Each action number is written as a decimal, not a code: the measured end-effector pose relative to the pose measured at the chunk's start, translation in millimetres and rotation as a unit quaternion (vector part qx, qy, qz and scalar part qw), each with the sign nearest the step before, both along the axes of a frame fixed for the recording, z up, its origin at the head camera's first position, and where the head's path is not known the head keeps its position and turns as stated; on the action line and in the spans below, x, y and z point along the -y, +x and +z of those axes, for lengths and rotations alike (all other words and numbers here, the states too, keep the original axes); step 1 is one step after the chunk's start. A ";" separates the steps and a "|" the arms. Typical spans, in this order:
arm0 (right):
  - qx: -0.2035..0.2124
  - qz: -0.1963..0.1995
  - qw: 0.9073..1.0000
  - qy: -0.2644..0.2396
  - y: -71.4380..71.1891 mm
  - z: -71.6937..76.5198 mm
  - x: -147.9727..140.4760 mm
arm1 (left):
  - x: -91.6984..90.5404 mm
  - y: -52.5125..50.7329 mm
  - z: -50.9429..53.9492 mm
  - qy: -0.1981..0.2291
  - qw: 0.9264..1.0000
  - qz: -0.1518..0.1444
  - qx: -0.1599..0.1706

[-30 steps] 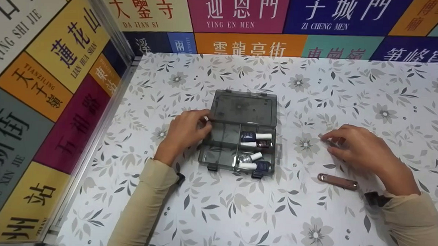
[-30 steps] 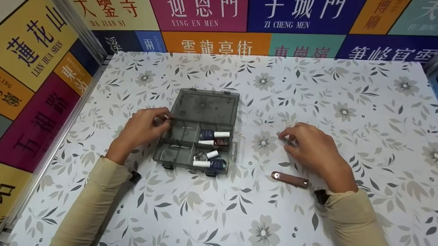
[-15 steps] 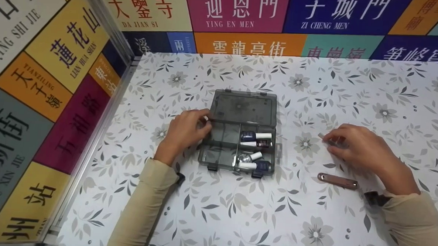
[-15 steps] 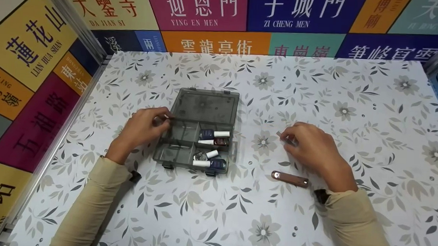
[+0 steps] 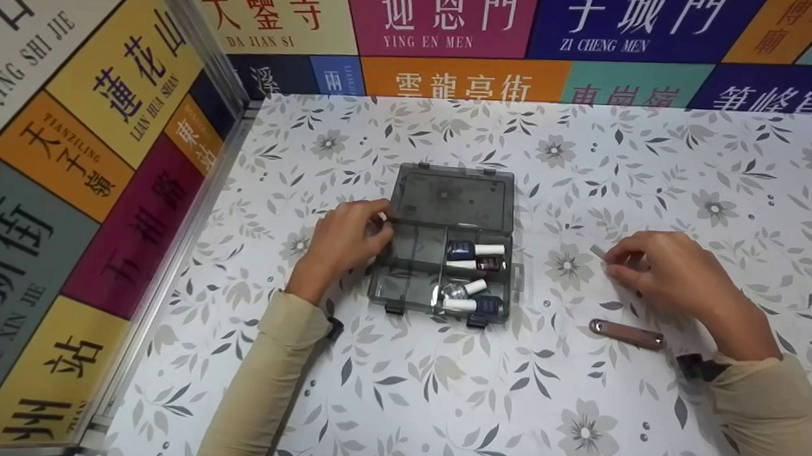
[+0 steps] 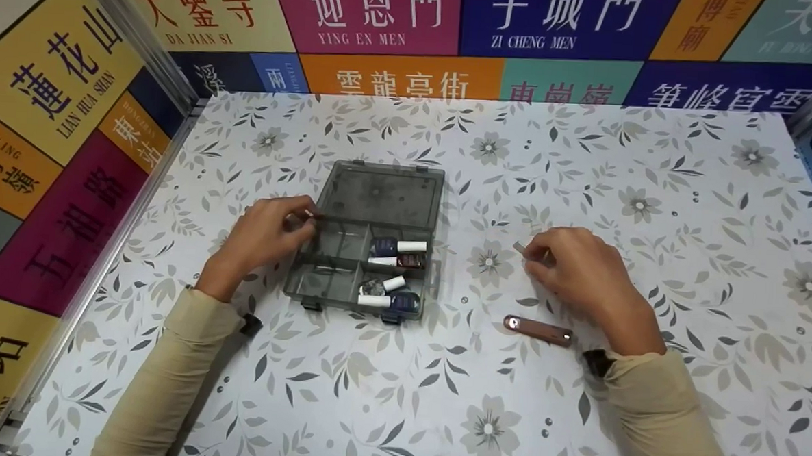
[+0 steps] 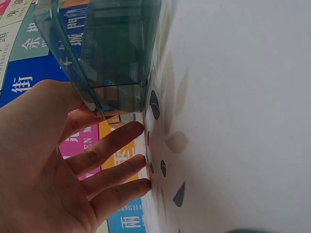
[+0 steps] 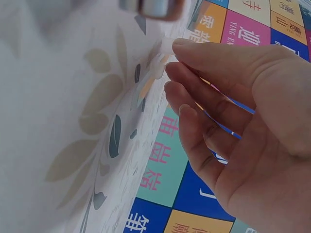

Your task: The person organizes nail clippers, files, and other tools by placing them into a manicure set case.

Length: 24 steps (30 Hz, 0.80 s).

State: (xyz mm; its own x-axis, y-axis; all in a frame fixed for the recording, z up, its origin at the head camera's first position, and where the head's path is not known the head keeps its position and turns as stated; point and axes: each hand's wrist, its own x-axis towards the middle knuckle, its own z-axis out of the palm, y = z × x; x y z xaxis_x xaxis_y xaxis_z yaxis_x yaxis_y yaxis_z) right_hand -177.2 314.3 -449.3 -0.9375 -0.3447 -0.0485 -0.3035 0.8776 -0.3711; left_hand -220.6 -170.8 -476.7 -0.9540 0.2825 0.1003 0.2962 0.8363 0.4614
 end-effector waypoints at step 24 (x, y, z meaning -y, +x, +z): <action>-0.107 0.036 0.992 -0.059 7.7 8.9 26.2 | -0.2 -0.5 1.2 0.000 1.000 0.001 0.006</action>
